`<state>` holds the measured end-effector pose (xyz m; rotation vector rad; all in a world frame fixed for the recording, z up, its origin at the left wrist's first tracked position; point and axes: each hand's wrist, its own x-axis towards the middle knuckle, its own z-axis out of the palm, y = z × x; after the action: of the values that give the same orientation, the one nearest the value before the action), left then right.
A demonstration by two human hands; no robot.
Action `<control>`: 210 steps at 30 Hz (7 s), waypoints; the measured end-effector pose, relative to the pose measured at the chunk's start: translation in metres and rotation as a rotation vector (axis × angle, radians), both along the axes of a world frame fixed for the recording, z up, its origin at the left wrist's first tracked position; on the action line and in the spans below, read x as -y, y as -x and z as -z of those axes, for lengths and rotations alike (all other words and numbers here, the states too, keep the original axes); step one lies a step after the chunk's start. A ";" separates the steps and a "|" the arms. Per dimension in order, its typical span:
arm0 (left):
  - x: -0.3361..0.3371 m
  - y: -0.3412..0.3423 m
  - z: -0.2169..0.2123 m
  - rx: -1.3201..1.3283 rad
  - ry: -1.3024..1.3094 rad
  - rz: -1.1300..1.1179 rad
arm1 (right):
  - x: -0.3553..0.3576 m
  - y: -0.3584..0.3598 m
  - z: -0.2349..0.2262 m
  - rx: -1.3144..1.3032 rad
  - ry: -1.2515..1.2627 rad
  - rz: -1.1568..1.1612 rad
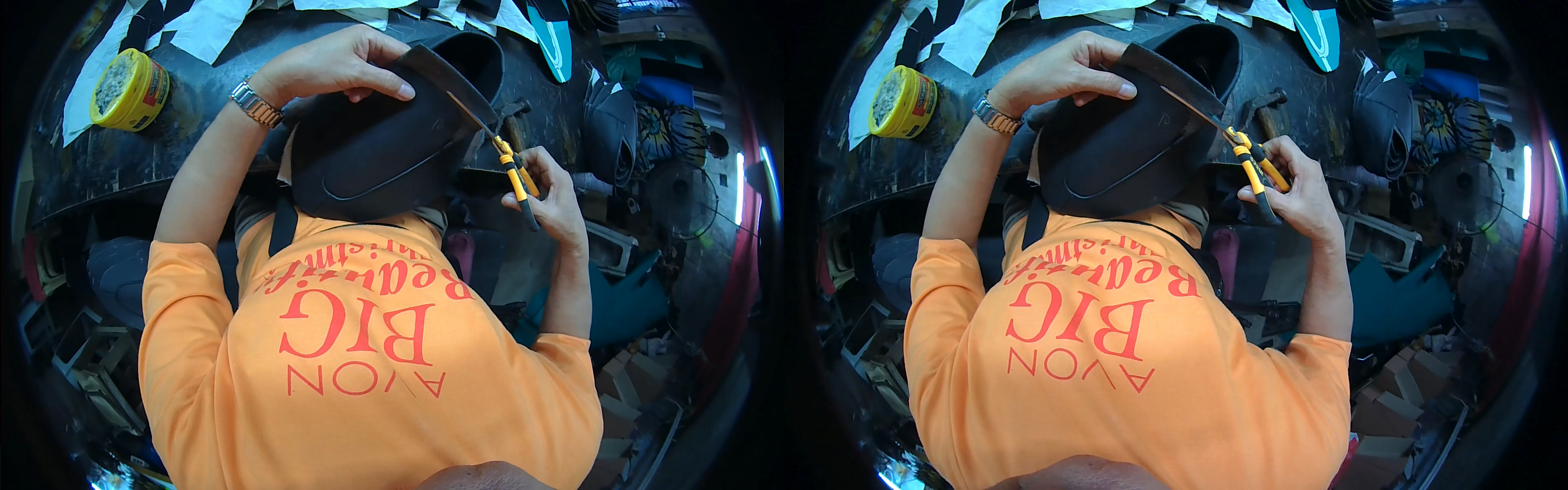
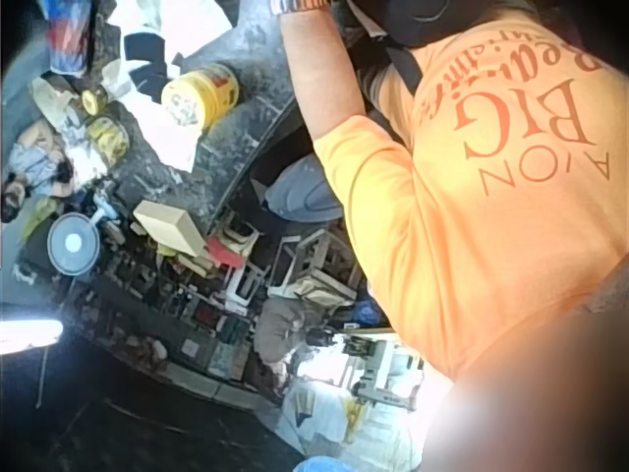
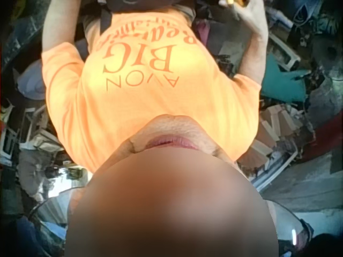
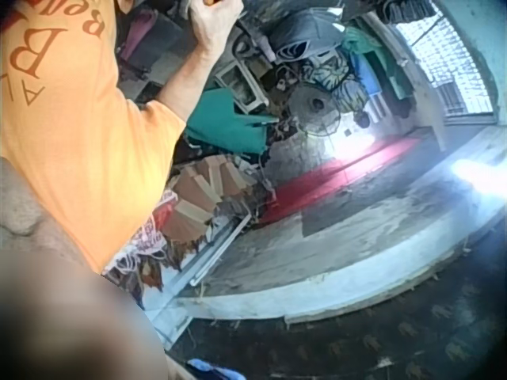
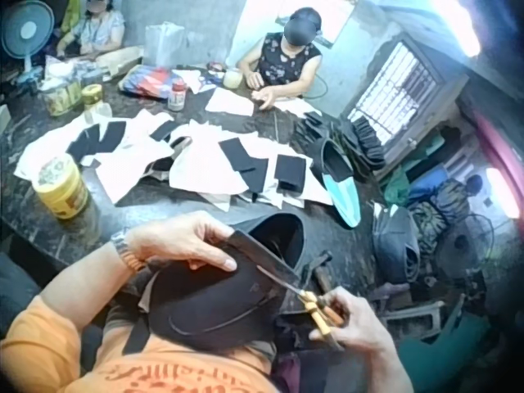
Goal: The person assembles a shoe by hand, attaching black and white fabric pieces to a teal shoe last, then fitting a black upper over it. They use a hammer to secure the upper and trim excess material with scissors. The process involves repeated adjustments and trimming to shape the shoe.
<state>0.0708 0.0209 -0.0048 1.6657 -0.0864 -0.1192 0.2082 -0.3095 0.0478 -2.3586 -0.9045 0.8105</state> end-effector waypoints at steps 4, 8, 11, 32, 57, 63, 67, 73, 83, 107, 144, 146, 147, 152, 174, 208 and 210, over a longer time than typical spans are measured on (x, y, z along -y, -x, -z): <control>0.001 -0.001 0.002 0.014 0.026 0.002 | 0.002 0.000 0.001 0.030 -0.043 -0.069; 0.000 -0.002 0.002 0.028 -0.014 0.000 | 0.002 0.000 0.003 0.045 -0.046 -0.057; 0.000 -0.002 0.003 0.036 -0.021 0.002 | 0.002 -0.001 0.005 -0.004 -0.057 -0.043; 0.000 -0.003 0.008 0.075 -0.097 0.006 | 0.004 -0.001 0.009 -0.019 -0.066 -0.007; 0.002 -0.004 0.009 0.078 -0.080 -0.015 | -0.027 -0.004 0.010 0.117 -0.152 -0.080; 0.003 -0.003 0.008 0.071 -0.087 -0.031 | -0.036 0.004 0.002 0.163 -0.117 -0.056; 0.004 -0.002 0.005 0.056 -0.080 -0.030 | -0.042 0.005 0.003 0.193 -0.177 -0.106; 0.002 -0.004 0.006 0.040 -0.133 -0.036 | -0.041 0.002 0.009 0.103 -0.195 -0.082; 0.017 0.018 0.012 0.261 -0.152 -0.232 | -0.014 -0.056 0.044 0.105 -0.475 0.397; 0.020 0.047 0.019 0.163 0.351 -0.527 | -0.090 -0.005 0.013 0.724 -0.534 -0.223; 0.063 0.055 0.037 -0.199 1.214 -0.370 | -0.118 0.016 0.000 -0.102 -0.534 -0.222; 0.066 0.052 0.031 -0.146 1.285 -0.238 | -0.116 0.011 -0.014 -0.318 -0.391 -0.242; 0.067 0.051 0.028 -0.135 1.310 -0.190 | -0.114 0.010 -0.019 -0.336 -0.312 -0.233; 0.074 0.050 0.024 -0.146 1.287 -0.320 | -0.107 0.019 -0.013 -0.265 -0.351 -0.197; 0.064 0.066 -0.019 -0.038 1.032 -0.556 | -0.099 0.024 0.000 0.546 -0.692 -0.226; 0.053 0.064 0.045 0.353 -0.777 -0.486 | -0.167 0.012 0.042 0.752 -0.034 -0.494; 0.055 0.065 0.048 0.398 -0.835 -0.517 | -0.171 0.009 0.045 0.643 -0.027 -0.433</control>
<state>0.0063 -0.0345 -0.0524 2.4658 0.1145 0.6528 0.1989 -0.1383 0.0031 -2.4643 -1.7103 0.1522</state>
